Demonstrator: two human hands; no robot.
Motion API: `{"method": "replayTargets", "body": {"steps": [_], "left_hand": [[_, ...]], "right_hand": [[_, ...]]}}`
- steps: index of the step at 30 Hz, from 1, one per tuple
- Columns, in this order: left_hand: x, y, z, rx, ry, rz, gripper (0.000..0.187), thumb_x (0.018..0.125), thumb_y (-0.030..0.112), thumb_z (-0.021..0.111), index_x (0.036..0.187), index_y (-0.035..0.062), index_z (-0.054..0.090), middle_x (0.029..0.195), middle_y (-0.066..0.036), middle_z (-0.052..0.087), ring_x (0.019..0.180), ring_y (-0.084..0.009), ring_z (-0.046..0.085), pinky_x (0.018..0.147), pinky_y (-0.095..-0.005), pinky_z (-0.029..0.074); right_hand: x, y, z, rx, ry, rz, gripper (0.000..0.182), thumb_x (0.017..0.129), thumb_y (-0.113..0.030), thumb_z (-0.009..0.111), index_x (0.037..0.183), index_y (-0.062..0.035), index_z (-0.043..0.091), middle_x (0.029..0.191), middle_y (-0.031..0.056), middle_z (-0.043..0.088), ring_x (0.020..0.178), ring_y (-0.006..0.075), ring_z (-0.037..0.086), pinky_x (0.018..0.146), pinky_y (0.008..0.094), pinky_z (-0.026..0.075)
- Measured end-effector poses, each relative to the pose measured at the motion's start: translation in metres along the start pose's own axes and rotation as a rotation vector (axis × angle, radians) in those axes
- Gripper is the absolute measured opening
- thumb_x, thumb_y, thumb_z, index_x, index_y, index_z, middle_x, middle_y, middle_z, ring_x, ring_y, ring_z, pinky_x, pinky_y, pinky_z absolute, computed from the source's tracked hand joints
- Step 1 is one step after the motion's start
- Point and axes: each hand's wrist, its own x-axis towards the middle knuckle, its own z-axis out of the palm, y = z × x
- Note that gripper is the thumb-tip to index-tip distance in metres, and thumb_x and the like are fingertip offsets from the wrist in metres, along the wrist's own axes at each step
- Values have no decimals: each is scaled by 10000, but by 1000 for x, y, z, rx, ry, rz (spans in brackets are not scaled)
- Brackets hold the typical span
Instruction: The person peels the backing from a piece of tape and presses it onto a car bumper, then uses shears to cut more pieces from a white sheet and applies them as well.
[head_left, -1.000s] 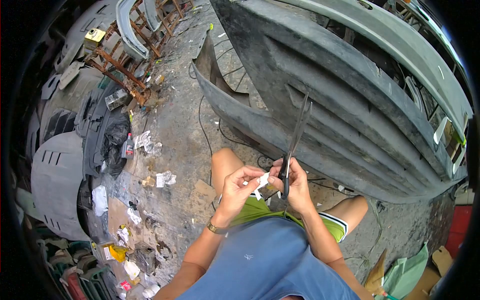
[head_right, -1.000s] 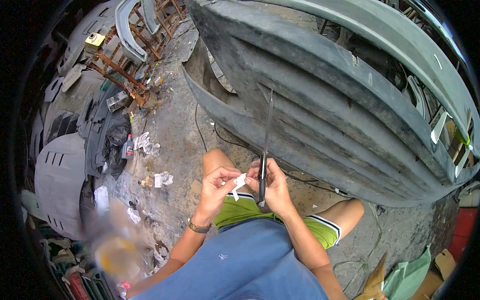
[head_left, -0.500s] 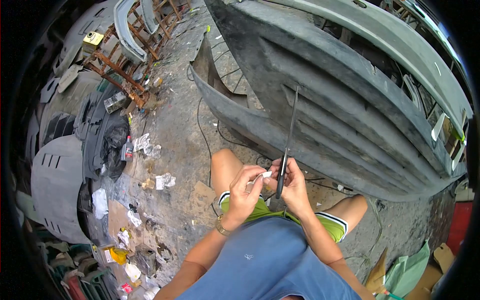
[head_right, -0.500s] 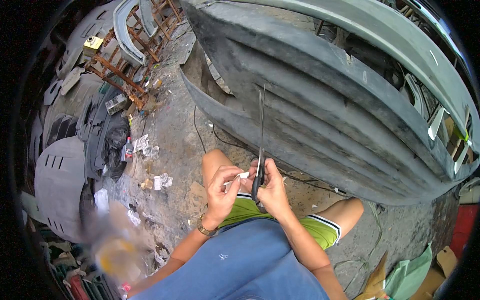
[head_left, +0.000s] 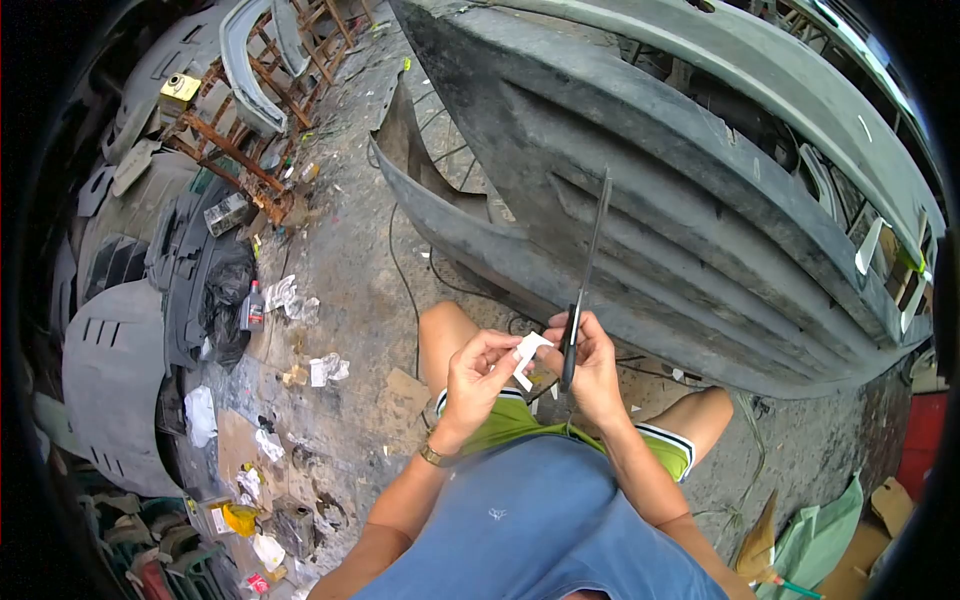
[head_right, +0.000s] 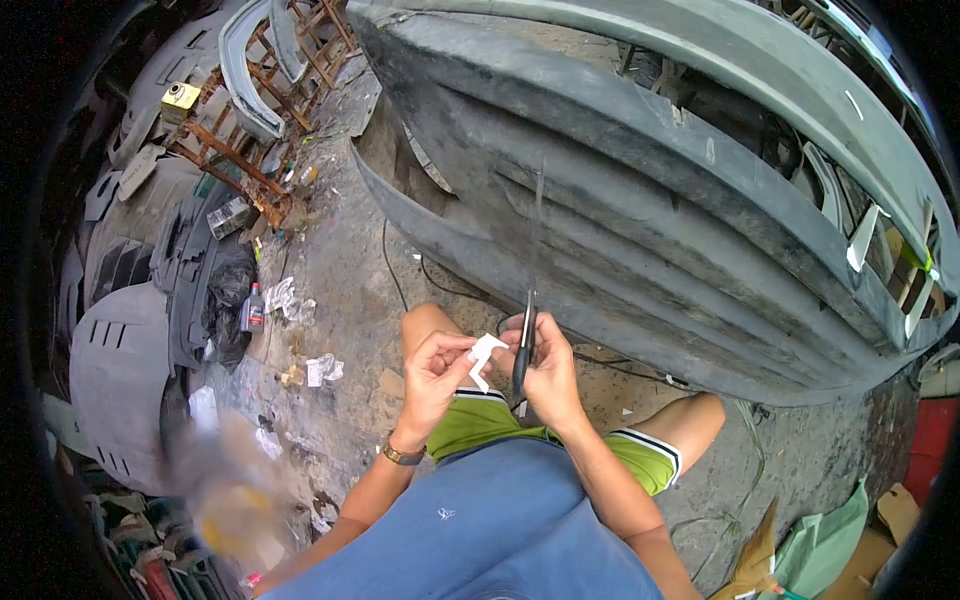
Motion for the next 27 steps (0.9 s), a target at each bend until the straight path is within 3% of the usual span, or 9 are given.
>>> {"method": "replayTargets", "body": {"steps": [4, 10, 16, 27], "left_hand": [[1, -1, -1, -126, 33, 52, 122, 934, -20, 590, 1056, -13, 590, 981, -119, 679, 842, -170, 677, 751, -284, 563], [-4, 2, -5, -219, -14, -122, 133, 938, 13, 600, 1067, -15, 605, 967, -128, 696, 820, -170, 691, 723, -278, 580], [-5, 2, -6, -167, -14, -152, 150, 945, 27, 596, 1083, -24, 619, 989, -122, 695, 806, -155, 691, 725, -267, 579], [-2, 6, -4, -143, -81, -137, 118, 953, 18, 572, 1062, -17, 601, 943, -100, 685, 820, -152, 680, 746, -275, 565]], "right_hand": [[-5, -9, 0, 228, -128, -32, 345, 843, -23, 718, 1106, -15, 494, 972, 104, 658, 881, 167, 659, 833, 332, 538], [-1, -1, 5, 136, -94, -70, 354, 807, 16, 733, 1080, -49, 518, 951, 53, 643, 893, 121, 620, 825, 275, 504], [-3, 1, 4, 149, -109, -27, 382, 789, -5, 769, 1083, -62, 532, 944, 15, 618, 904, 96, 595, 818, 258, 494], [0, 0, -4, 63, -117, -7, 363, 812, -22, 749, 1097, -60, 527, 917, 23, 619, 876, 95, 593, 794, 257, 493]]}}
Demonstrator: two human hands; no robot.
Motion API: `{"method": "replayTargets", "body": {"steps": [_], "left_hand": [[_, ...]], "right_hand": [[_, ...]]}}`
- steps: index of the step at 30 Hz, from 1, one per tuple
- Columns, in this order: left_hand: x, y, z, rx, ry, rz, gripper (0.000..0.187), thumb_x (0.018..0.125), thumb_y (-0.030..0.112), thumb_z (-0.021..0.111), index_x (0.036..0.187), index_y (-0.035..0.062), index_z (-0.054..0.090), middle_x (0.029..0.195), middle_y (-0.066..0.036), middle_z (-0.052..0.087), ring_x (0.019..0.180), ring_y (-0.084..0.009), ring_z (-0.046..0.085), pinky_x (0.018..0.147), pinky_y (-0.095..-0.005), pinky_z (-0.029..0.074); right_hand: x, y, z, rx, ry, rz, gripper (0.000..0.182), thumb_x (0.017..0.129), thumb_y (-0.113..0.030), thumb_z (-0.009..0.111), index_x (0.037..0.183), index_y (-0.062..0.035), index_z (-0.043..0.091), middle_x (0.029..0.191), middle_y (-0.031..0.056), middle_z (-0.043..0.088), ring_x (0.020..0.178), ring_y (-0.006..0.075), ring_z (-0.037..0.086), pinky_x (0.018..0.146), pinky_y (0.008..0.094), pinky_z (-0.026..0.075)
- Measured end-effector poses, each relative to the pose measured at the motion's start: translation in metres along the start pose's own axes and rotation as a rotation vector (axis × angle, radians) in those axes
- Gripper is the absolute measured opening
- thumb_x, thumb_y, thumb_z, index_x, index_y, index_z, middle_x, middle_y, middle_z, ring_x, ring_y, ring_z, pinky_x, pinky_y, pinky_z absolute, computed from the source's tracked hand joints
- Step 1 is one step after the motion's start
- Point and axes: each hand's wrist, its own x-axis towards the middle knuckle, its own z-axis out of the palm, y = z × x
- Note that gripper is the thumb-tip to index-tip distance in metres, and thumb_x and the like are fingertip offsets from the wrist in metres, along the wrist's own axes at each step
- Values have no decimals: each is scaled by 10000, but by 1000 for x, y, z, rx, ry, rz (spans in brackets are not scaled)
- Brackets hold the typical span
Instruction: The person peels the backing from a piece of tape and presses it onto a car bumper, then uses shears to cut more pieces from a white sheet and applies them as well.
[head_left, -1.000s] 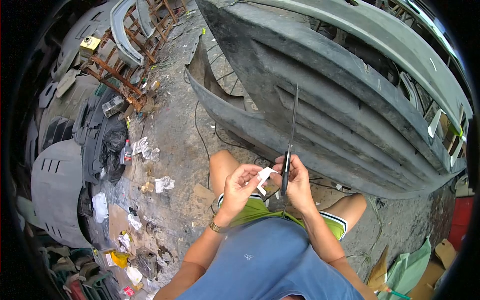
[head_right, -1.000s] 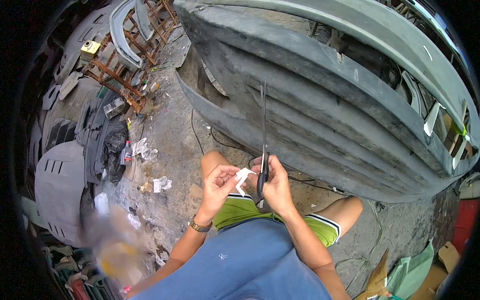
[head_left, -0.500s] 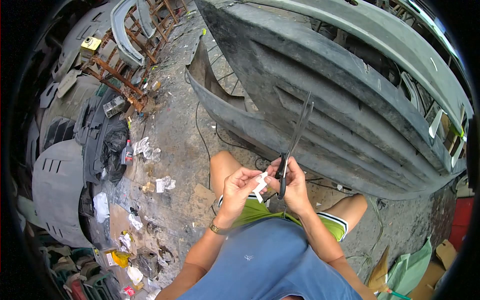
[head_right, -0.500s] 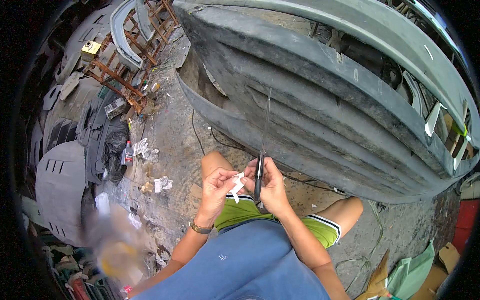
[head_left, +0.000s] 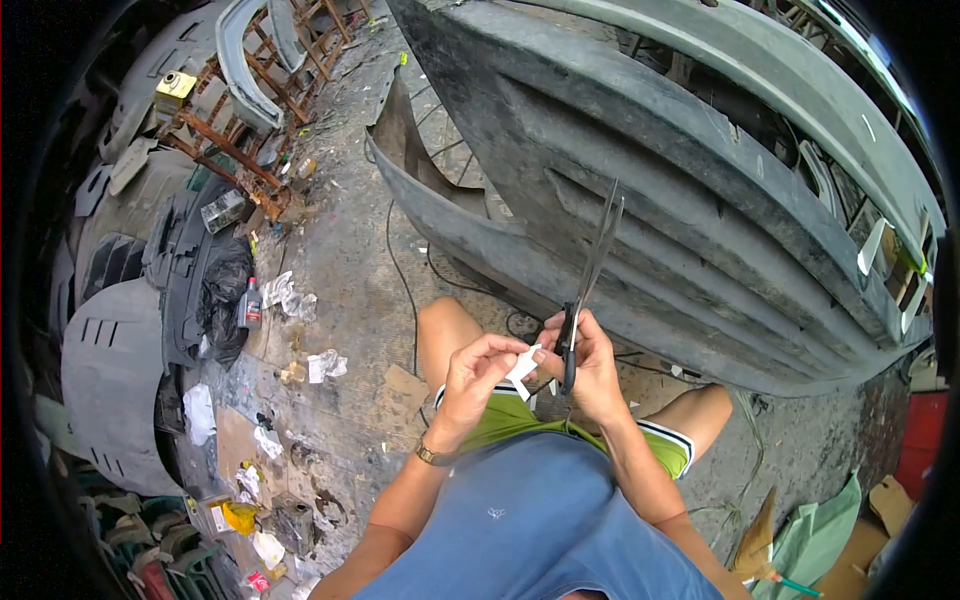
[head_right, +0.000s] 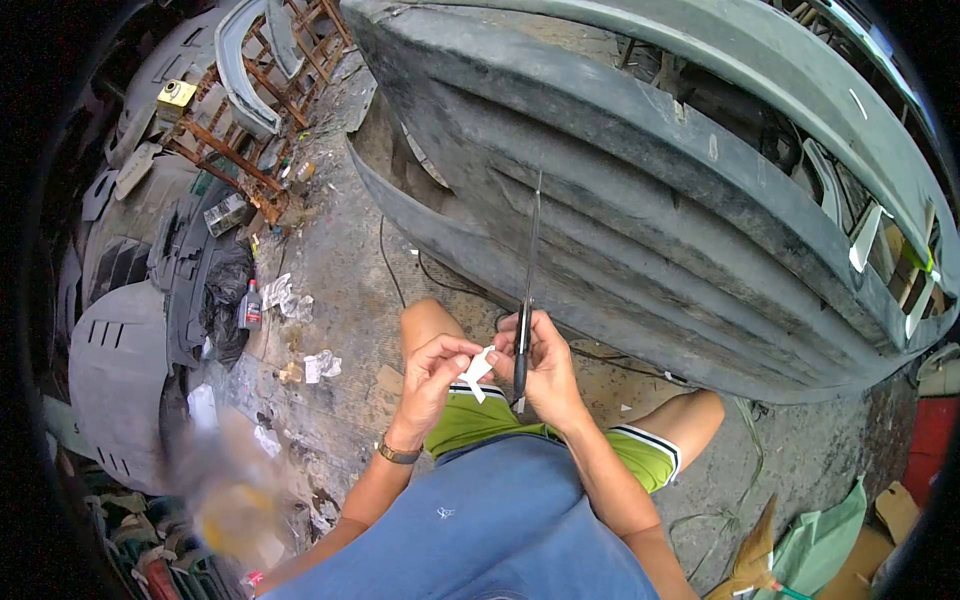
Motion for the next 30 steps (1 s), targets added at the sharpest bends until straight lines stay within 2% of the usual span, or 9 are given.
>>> {"method": "replayTargets", "body": {"steps": [11, 14, 16, 20, 22, 23, 24, 28, 30], "left_hand": [[3, 9, 10, 128, 56, 48, 262, 899, 23, 668, 1111, 27, 514, 940, -59, 666, 821, -111, 647, 726, -242, 528], [2, 10, 10, 187, 49, 43, 270, 899, 42, 675, 1130, 24, 537, 946, -54, 670, 801, -99, 645, 699, -234, 520], [3, 6, 8, 150, 106, -88, 194, 902, 75, 680, 1073, 23, 605, 884, -44, 679, 761, -84, 641, 670, -222, 508], [-1, -2, 2, 81, 87, -160, 99, 912, 112, 677, 969, 33, 663, 810, -33, 684, 709, -69, 626, 632, -211, 487], [1, 4, 0, 76, 168, -114, 78, 913, 109, 670, 893, 33, 671, 762, -29, 683, 676, -64, 608, 614, -209, 471], [2, 6, -3, 77, 174, -103, 78, 913, 109, 670, 893, 33, 671, 762, -29, 683, 676, -64, 608, 614, -209, 471], [4, 9, -9, 112, 189, -84, 74, 911, 98, 664, 898, 25, 666, 781, -42, 688, 684, -72, 612, 622, -215, 475], [12, 12, -12, 90, 194, -36, 69, 906, 73, 648, 898, 4, 653, 828, -80, 694, 734, -111, 636, 656, -239, 492], [15, 9, -10, 70, 180, -27, 75, 911, 74, 648, 910, -1, 657, 833, -80, 693, 739, -112, 640, 657, -237, 497]], "right_hand": [[0, -11, -2, 18, -9, 15, 348, 809, -6, 744, 1080, -61, 532, 880, 24, 658, 793, 77, 606, 684, 226, 474], [1, -4, 0, -110, 28, -36, 340, 808, -4, 743, 1066, -61, 528, 878, 26, 658, 789, 74, 604, 674, 226, 471], [0, -6, 4, -74, 80, -22, 306, 827, -3, 718, 1045, -51, 510, 862, 21, 633, 840, 88, 611, 773, 259, 484], [-2, 4, -1, -58, 89, -41, 321, 791, -47, 770, 993, -58, 520, 854, 17, 627, 821, 92, 603, 759, 259, 473], [-8, -6, -16, -305, -91, 22, 383, 735, -44, 805, 991, -74, 522, 860, 6, 621, 806, 86, 588, 745, 243, 474], [-13, -10, -27, -332, -167, 181, 479, 658, -136, 873, 981, -77, 525, 894, 20, 613, 837, 113, 588, 769, 280, 480], [-17, 1, -44, -465, -296, 139, 599, 631, -355, 903, 1010, -73, 535, 917, 38, 603, 861, 135, 580, 770, 301, 477], [-36, -3, -40, -450, -486, 361, 664, 692, -480, 804, 1074, -12, 528, 847, 73, 580, 779, 175, 554, 710, 328, 460], [-35, 6, -41, -431, -514, 353, 662, 692, -483, 808, 1060, -7, 531, 834, 76, 575, 758, 176, 551, 695, 326, 462]]}}
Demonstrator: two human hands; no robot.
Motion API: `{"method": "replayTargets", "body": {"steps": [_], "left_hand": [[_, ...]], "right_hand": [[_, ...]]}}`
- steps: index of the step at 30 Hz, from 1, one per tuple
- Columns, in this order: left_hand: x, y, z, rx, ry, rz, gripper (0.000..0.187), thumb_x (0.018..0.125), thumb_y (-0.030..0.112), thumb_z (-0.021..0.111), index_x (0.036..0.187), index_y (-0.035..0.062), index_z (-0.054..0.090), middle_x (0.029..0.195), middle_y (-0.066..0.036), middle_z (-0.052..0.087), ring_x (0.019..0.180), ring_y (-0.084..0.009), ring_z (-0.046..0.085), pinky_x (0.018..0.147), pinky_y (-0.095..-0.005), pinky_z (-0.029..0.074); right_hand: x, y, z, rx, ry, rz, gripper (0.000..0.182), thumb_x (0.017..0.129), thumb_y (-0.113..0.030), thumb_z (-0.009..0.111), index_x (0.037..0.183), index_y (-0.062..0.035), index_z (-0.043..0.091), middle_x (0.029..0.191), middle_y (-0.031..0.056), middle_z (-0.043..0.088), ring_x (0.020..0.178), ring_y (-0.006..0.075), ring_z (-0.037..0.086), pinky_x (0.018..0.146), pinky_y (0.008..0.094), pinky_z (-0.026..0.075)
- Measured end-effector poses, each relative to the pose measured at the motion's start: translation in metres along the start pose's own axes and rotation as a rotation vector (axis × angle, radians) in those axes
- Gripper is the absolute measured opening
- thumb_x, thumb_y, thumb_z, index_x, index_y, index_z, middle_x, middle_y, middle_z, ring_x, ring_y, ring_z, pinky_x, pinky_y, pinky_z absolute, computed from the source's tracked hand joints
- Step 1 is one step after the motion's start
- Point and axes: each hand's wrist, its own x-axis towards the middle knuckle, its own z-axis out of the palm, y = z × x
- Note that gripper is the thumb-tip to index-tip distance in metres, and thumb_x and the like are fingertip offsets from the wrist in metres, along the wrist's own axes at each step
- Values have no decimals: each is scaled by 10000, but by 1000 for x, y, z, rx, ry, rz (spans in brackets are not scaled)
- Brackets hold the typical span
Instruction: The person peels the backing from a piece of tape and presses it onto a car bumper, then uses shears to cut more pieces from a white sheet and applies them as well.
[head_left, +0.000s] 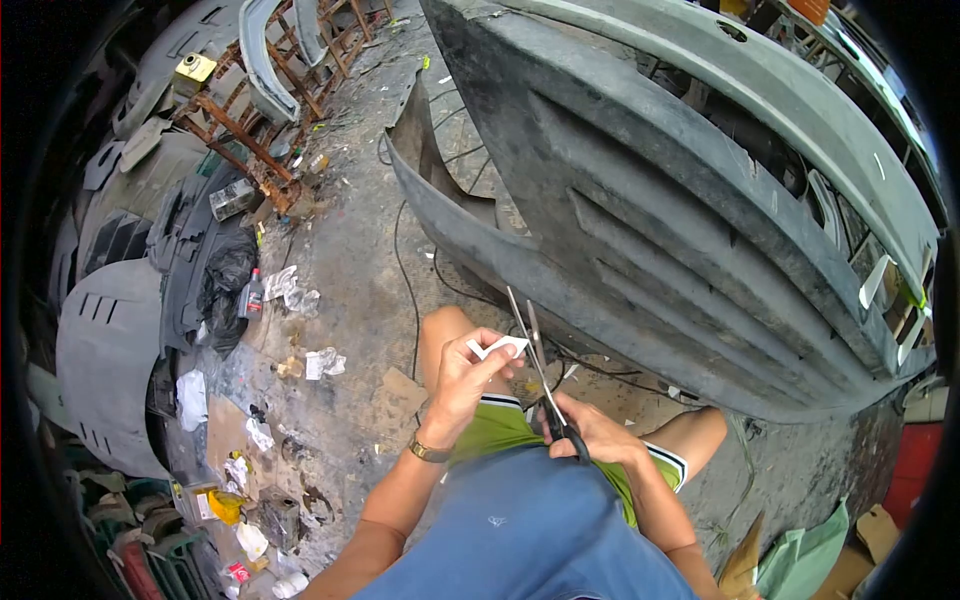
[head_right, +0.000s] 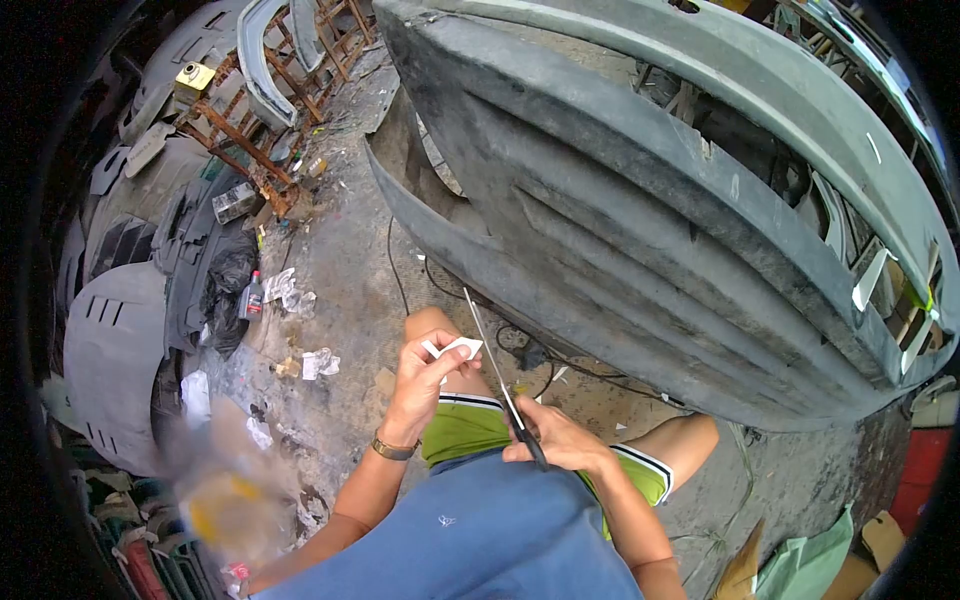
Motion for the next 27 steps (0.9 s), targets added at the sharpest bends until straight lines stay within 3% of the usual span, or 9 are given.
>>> {"method": "replayTargets", "body": {"steps": [12, 15, 18, 19, 20, 22, 24, 26, 27], "left_hand": [[-2, 1, 9, -16, -21, -33, 70, 908, 65, 653, 888, -1, 640, 854, -98, 697, 762, -143, 664, 703, -272, 537], [-1, -2, 8, -18, -36, -36, 70, 910, 69, 652, 893, 3, 637, 861, -104, 700, 768, -148, 668, 702, -273, 541], [-2, -1, 6, -34, -60, -81, 78, 915, 79, 651, 938, 5, 637, 898, -120, 707, 780, -155, 674, 697, -272, 544], [-1, 0, 6, -49, -76, -118, 99, 918, 85, 649, 974, 4, 639, 925, -129, 711, 789, -158, 677, 695, -271, 544], [-1, 1, 6, -47, -78, -115, 99, 918, 85, 649, 974, 4, 639, 925, -129, 711, 789, -158, 677, 695, -271, 544], [-1, 3, 6, -15, -133, -104, 188, 941, 128, 633, 1066, -13, 630, 982, -119, 702, 813, -142, 671, 671, -251, 533], [-2, 6, 10, -35, -153, -94, 195, 947, 139, 624, 1074, -9, 632, 997, -118, 701, 824, -142, 672, 678, -252, 532], [-3, 7, 11, -52, -168, -83, 202, 954, 150, 615, 1082, -6, 634, 1012, -118, 701, 836, -143, 674, 686, -254, 531], [-4, 6, 10, -82, -184, -90, 200, 953, 131, 607, 1097, -6, 627, 1010, -133, 704, 842, -154, 680, 697, -263, 536]], "right_hand": [[2, -1, 5, -26, 138, -31, 465, 696, -374, 853, 838, -35, 568, 636, -4, 468, 596, 113, 445, 539, 297, 381], [-5, -16, 9, 39, 222, 166, 437, 707, -370, 851, 775, -35, 580, 614, 1, 497, 593, 102, 481, 535, 287, 384], [-10, 13, 3, 144, 222, 130, 429, 712, -380, 851, 735, -38, 593, 630, 14, 550, 625, 82, 537, 539, 269, 394], [-11, 34, -10, -152, 197, 144, 466, 728, -415, 827, 845, -17, 617, 720, 82, 634, 706, 161, 631, 601, 307, 455], [-14, 46, -18, -152, 199, 140, 466, 728, -415, 827, 845, -17, 617, 720, 82, 634, 706, 161, 631, 601, 307, 455], [-22, 71, -31, -476, 201, 305, 486, 742, -383, 826, 970, -16, 603, 756, 80, 630, 706, 174, 606, 637, 322, 464], [-29, 141, -47, -531, 147, 412, 537, 744, -415, 790, 1054, -20, 599, 885, 143, 674, 859, 278, 640, 764, 391, 484], [-32, 186, -60, -757, 54, 544, 489, 767, -329, 744, 1120, -24, 596, 1059, 189, 673, 999, 344, 630, 867, 420, 484], [-34, 216, -65, -758, 58, 539, 489, 767, -329, 744, 1120, -24, 596, 1059, 189, 673, 999, 344, 630, 867, 420, 484]]}}
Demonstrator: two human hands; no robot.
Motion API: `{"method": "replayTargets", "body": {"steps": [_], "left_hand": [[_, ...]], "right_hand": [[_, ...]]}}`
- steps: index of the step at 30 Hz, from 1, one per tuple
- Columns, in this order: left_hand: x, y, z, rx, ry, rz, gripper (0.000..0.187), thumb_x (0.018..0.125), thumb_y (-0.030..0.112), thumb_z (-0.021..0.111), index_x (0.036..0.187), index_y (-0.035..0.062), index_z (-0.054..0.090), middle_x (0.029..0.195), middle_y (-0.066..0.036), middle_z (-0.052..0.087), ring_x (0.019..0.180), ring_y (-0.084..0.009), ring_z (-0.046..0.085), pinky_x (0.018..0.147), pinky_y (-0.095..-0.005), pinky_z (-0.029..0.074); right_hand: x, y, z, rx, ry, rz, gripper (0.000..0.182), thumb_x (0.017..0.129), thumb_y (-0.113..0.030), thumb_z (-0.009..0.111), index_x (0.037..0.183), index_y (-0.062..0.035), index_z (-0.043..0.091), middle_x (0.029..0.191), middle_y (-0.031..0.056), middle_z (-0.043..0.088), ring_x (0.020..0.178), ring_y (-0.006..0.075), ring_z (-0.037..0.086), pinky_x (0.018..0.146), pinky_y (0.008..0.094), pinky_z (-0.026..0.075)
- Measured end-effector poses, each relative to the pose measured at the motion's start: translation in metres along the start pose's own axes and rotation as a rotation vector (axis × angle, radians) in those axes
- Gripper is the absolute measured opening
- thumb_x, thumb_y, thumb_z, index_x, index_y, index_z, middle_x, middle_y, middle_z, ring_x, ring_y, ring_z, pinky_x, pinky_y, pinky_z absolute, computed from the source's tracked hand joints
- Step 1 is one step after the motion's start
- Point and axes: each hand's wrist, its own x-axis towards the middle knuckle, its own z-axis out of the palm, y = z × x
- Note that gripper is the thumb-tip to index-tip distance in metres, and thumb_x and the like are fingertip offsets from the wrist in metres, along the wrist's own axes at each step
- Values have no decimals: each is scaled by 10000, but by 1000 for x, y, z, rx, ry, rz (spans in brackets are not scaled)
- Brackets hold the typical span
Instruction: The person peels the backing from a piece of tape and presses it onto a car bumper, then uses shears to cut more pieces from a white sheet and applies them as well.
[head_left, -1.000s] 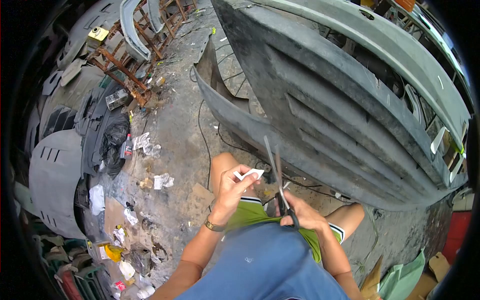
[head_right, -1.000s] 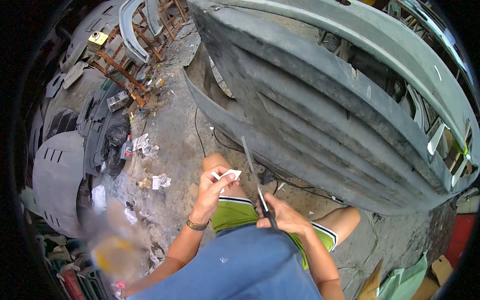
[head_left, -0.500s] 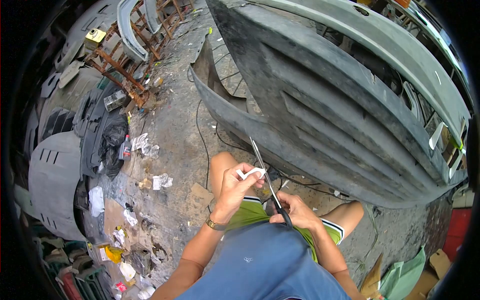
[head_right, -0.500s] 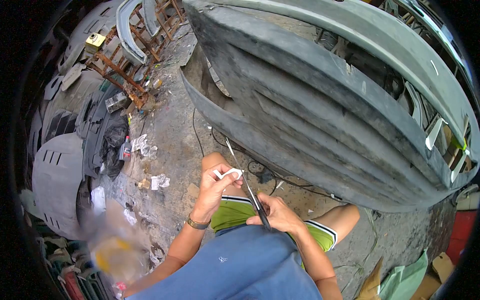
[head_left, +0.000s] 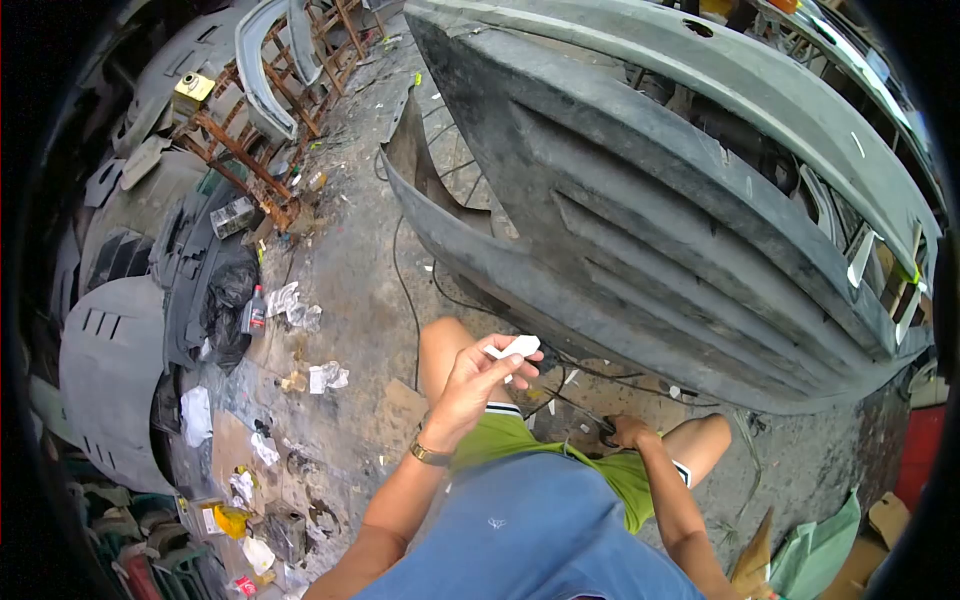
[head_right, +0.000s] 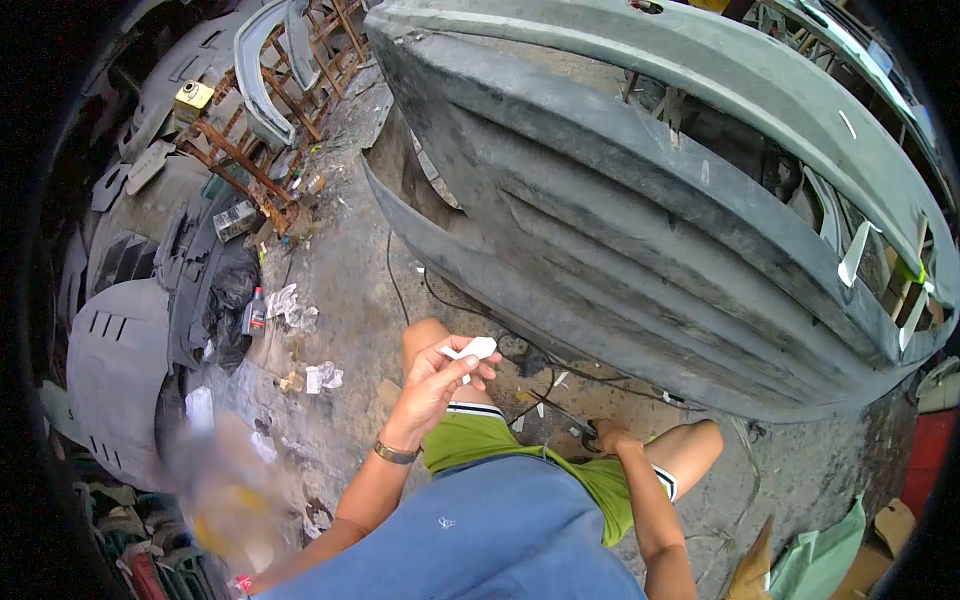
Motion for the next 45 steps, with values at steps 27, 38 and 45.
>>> {"method": "replayTargets", "body": {"steps": [27, 38, 45], "left_hand": [[15, -2, 57, 185, -82, 70, 147, 899, 129, 679, 966, 1, 648, 873, -11, 652, 834, -74, 584, 732, -236, 443], [45, 18, 66, 368, -206, 276, 121, 941, 84, 621, 995, -18, 657, 827, -8, 685, 752, -52, 606, 690, -203, 490], [57, 22, 73, 347, -322, 205, 76, 924, 73, 631, 951, 2, 637, 842, -10, 673, 741, -31, 579, 662, -189, 467]], "right_hand": [[-105, -206, -144, 654, 1136, -614, 156, 914, -62, 623, 1019, 42, 675, 840, 126, 682, 652, 122, 618, 593, 264, 504], [-124, -198, -167, 1008, 872, -597, 190, 961, -133, 599, 986, 38, 677, 767, 22, 646, 677, 36, 545, 583, 231, 459], [-155, -192, -221, 522, 721, -563, 212, 936, -175, 599, 971, 22, 667, 684, 131, 618, 602, 151, 539, 592, 330, 453]]}}
